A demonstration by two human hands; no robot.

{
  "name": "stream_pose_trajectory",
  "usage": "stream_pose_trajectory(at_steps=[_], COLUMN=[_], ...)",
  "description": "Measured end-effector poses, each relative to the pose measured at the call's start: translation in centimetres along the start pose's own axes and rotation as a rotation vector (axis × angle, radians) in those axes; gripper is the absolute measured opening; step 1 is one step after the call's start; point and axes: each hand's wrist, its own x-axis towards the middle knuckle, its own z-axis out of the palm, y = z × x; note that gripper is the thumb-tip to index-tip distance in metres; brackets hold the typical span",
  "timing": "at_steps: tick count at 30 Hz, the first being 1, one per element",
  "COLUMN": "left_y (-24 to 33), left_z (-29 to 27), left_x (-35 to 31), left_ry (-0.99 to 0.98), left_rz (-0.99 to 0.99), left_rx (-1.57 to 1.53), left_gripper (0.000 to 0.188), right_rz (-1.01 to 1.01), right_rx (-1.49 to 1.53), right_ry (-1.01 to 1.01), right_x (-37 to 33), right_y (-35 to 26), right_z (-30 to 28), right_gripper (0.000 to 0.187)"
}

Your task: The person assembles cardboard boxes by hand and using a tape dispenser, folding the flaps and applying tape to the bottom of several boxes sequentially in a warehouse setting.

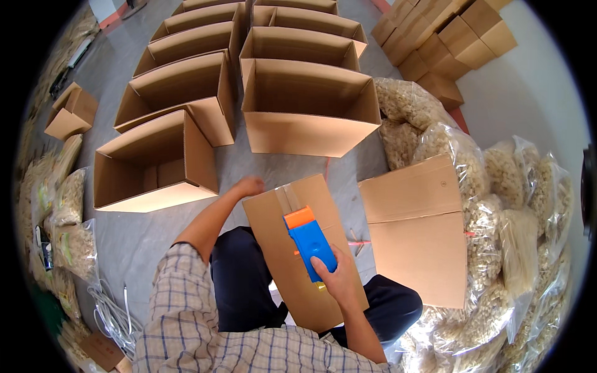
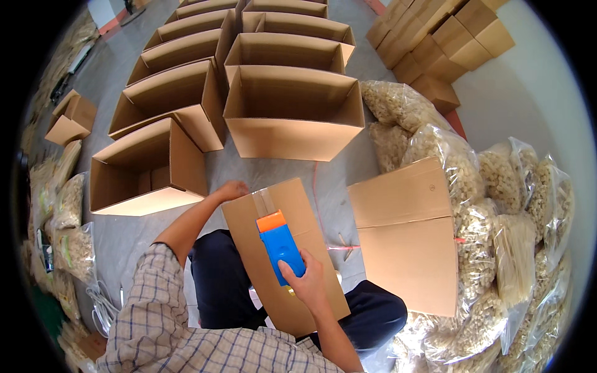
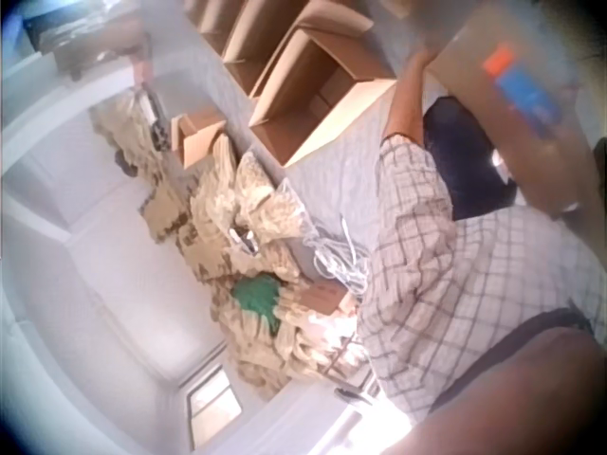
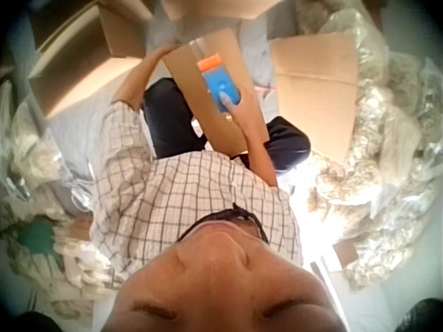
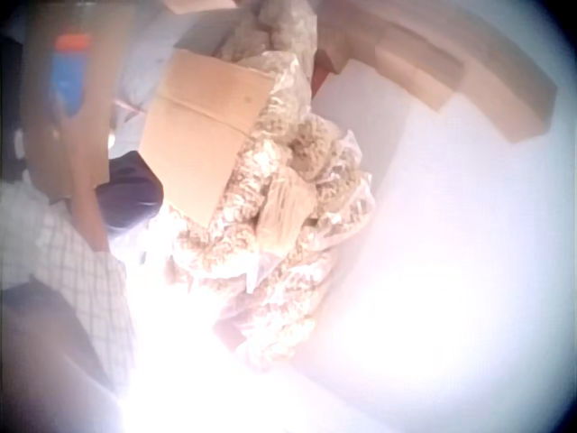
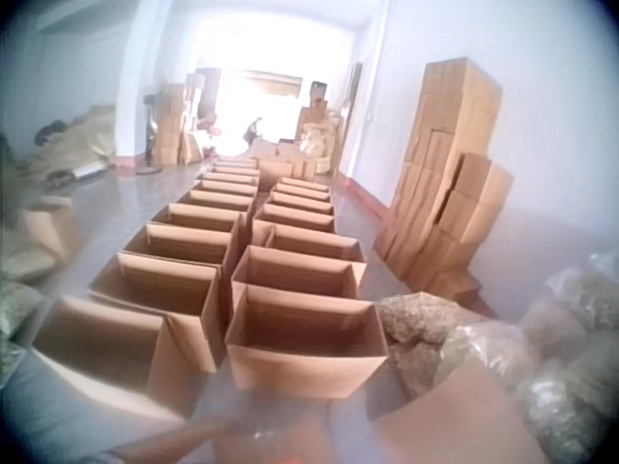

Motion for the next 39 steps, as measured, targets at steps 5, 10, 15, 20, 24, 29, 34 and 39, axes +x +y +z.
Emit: stream_pose_trajectory(at_steps=[5, 10, 15, 20, 24, 29, 34, 39], left_y=[6.2, -1.6, 10.8, 10.3, 10.1, 10.9, 12.1, 13.7], left_z=[-1.4, -1.0, -3.9, -1.6, -1.4, -1.7, -0.8, 4.3], left_x=[-5.4, 1.0, -6.2, -8.1, -8.2, -9.5, -9.9, -12.4], left_ry=[-0.354, -0.324, -0.112, 0.295, 0.308, 0.433, 0.733, 0.378], left_rz=[0.117, 0.024, 0.127, 0.286, 0.222, 0.330, 0.301, 0.314], left_rx=[-0.910, -0.116, -0.257, 0.031, -0.036, 0.099, 0.615, 0.674], left_gripper=[0.059, 0.054, 0.063, 0.058, 0.054, 0.049, 0.058, 0.074], right_rz=[-0.026, -0.030, -0.061, -0.049, 0.089, 0.283, 0.119, 0.001], right_rx=[0.115, -0.033, 0.006, 0.040, -0.034, 0.064, -0.135, -0.207], right_ry=[0.026, 0.012, 0.017, -0.087, -0.079, -0.003, 0.156, 0.206], right_x=[0.1, -0.1, 0.1, -3.8, -12.7, -20.1, -20.6, -15.0], right_y=[0.4, -1.4, 0.9, 0.8, 5.2, 9.4, 11.3, 8.7], right_z=[0.0, 0.5, -0.3, -1.8, -6.7, -8.4, -7.4, -5.9], right_gripper=[0.030, 0.031, 0.035, 0.036, 0.035, 0.035, 0.029, 0.030])
